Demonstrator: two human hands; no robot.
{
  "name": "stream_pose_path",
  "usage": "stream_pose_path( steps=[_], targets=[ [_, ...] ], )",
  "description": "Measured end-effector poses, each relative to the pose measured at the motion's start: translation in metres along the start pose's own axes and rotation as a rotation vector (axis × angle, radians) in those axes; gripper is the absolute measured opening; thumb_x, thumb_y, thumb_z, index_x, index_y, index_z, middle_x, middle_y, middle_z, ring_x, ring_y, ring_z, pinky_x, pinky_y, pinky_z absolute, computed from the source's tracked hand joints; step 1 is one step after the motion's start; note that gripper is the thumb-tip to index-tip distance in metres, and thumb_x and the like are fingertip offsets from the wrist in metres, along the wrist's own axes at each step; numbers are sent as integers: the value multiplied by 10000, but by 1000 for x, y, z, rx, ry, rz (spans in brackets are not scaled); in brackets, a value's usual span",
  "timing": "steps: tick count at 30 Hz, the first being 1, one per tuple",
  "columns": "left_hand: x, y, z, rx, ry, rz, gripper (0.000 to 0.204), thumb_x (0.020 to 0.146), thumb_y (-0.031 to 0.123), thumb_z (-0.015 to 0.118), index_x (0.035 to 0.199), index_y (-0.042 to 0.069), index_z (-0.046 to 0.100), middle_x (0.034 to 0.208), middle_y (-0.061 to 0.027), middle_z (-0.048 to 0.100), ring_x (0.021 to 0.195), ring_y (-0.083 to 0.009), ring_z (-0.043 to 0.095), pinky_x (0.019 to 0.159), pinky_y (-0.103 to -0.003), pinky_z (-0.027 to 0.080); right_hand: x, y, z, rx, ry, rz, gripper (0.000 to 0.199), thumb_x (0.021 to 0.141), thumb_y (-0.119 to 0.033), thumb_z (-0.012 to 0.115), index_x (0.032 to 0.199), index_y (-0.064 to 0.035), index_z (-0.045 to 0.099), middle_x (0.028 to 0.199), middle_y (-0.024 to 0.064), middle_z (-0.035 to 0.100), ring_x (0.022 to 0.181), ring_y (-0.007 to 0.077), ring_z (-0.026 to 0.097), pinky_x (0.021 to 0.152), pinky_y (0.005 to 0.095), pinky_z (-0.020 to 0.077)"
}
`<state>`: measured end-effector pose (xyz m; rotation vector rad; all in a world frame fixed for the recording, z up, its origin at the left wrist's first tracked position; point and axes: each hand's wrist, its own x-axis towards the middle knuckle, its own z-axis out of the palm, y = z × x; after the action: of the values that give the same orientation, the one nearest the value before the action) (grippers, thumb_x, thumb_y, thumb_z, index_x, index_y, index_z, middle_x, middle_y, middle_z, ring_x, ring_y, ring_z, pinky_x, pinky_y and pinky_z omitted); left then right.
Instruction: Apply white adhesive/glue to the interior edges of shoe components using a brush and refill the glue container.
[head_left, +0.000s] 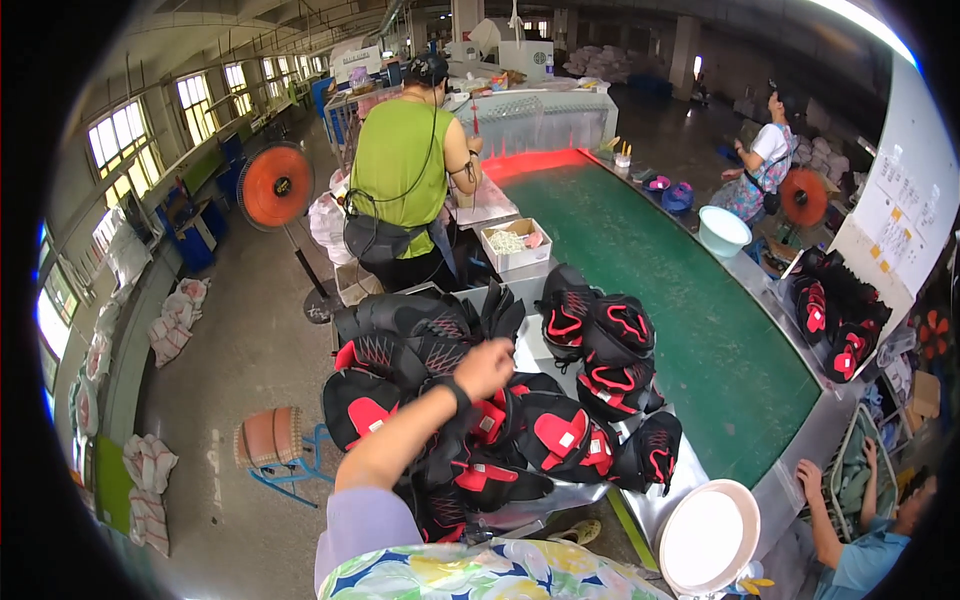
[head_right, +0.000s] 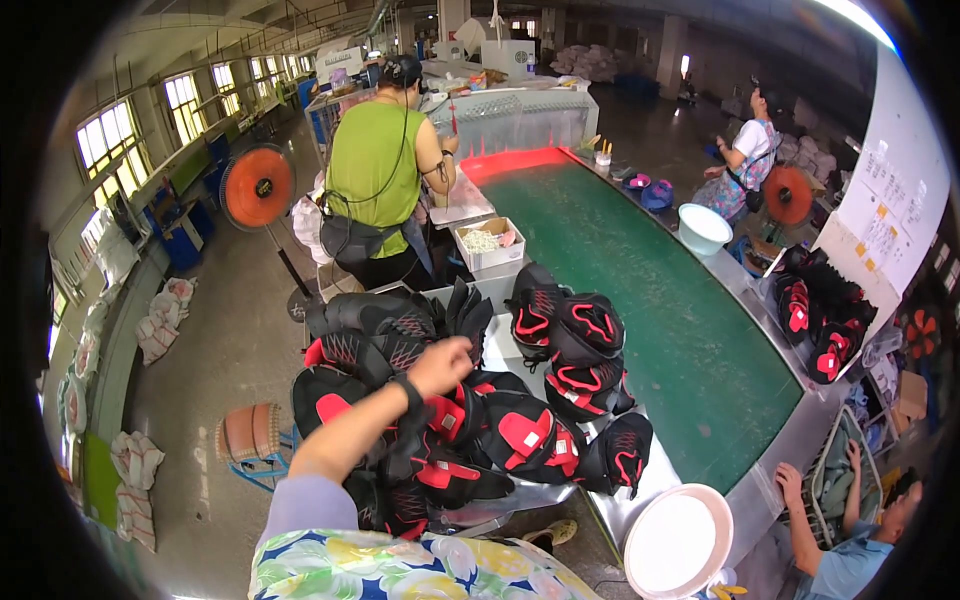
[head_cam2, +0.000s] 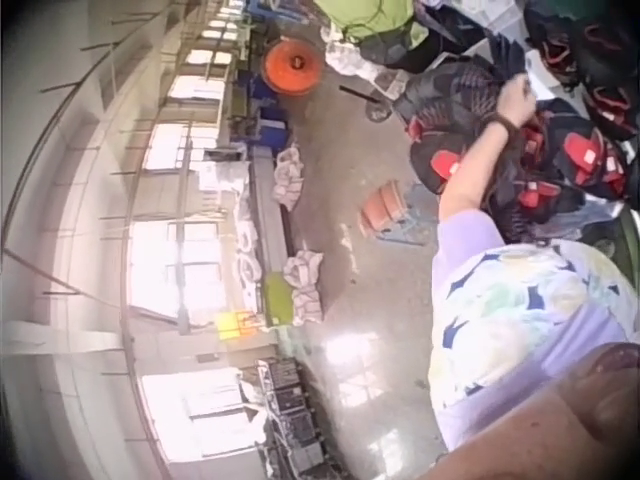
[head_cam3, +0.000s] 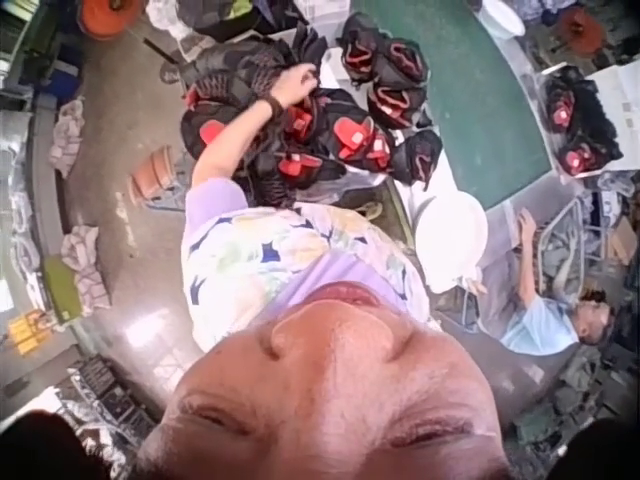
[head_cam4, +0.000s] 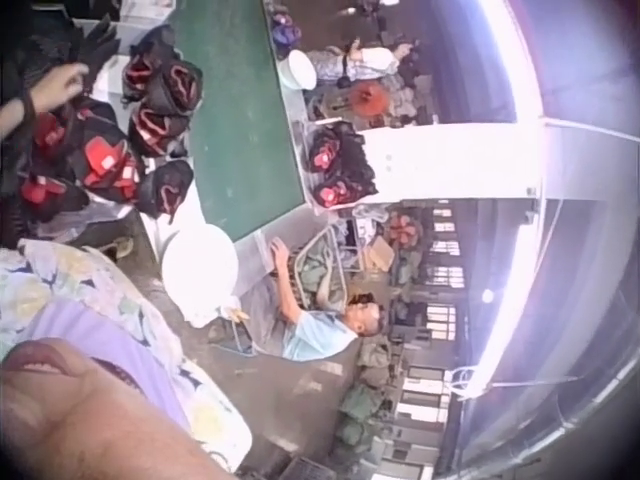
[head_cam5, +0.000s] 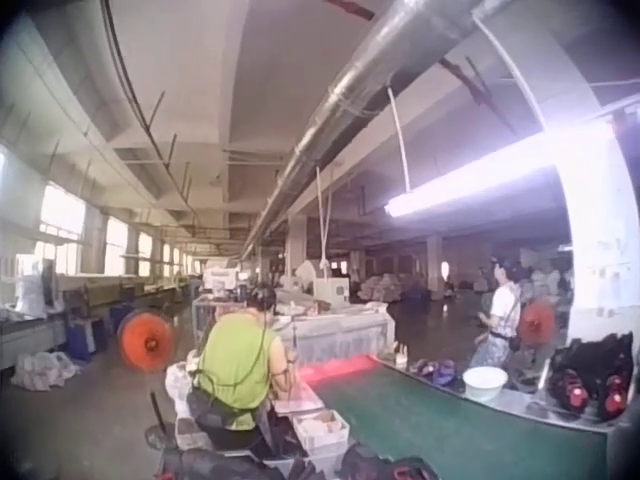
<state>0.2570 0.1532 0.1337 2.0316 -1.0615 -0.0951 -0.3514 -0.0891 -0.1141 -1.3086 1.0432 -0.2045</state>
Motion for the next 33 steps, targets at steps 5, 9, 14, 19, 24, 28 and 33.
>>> stream_pose_path(
  steps=[5, 9, 14, 19, 24, 28, 33],
  targets=[
    [-119, 78, 44, -294, -480, -117, 333, 917, 230, 604, 1180, 26, 601, 954, -128, 679, 840, -206, 669, 755, -321, 526, -42, 12, 32, -84, -84, 11, 140, 922, -90, 594, 1043, -26, 624, 879, 81, 686, 789, 176, 664, 708, 278, 550],
    [-166, 91, 70, -109, -790, 36, 420, 931, 344, 565, 1227, 47, 572, 1012, -152, 678, 923, -328, 661, 796, -393, 526, -60, -21, 58, -165, -122, -40, 152, 920, -86, 599, 1057, -24, 621, 898, 86, 687, 807, 180, 669, 722, 279, 553],
    [-179, 91, 93, 66, -888, 159, 454, 932, 375, 541, 1220, 26, 569, 1084, -169, 629, 1023, -344, 615, 829, -419, 511, -75, -73, 90, -275, -184, -122, 167, 917, -80, 605, 1073, -21, 618, 921, 93, 689, 830, 185, 676, 740, 279, 558],
    [-141, 124, 110, -230, -797, 190, 434, 925, 331, 599, 1218, 13, 564, 1065, -137, 649, 933, -273, 655, 797, -368, 522, -103, -189, 141, 108, -120, -88, 247, 867, 91, 587, 1100, 23, 630, 1011, 153, 700, 935, 247, 687, 808, 345, 563],
    [-119, 190, 123, -1027, -1033, -305, 439, 943, 438, 594, 1143, 49, 631, 950, -45, 652, 863, -102, 614, 758, -265, 507, -123, -276, 160, 526, -282, -311, 394, 963, -162, 544, 1315, 4, 483, 1307, 194, 547, 1179, 283, 564, 988, 392, 464],
    [-113, 210, 142, -1117, -1112, -329, 450, 908, 479, 614, 1057, 58, 668, 954, -33, 647, 793, -118, 619, 694, -236, 499, -135, -312, 172, 718, -539, -467, 692, 1001, -519, 366, 1468, -15, 296, 1472, 203, 380, 1367, 310, 374, 1146, 432, 269],
    [-107, 222, 146, -1162, -1051, -222, 406, 920, 433, 627, 1006, 37, 664, 862, -29, 645, 702, -117, 611, 671, -249, 504, -136, -317, 174, 653, -480, -551, 784, 974, -616, 298, 1475, -13, 288, 1486, 200, 364, 1382, 318, 343, 1154, 432, 243]
  ],
)
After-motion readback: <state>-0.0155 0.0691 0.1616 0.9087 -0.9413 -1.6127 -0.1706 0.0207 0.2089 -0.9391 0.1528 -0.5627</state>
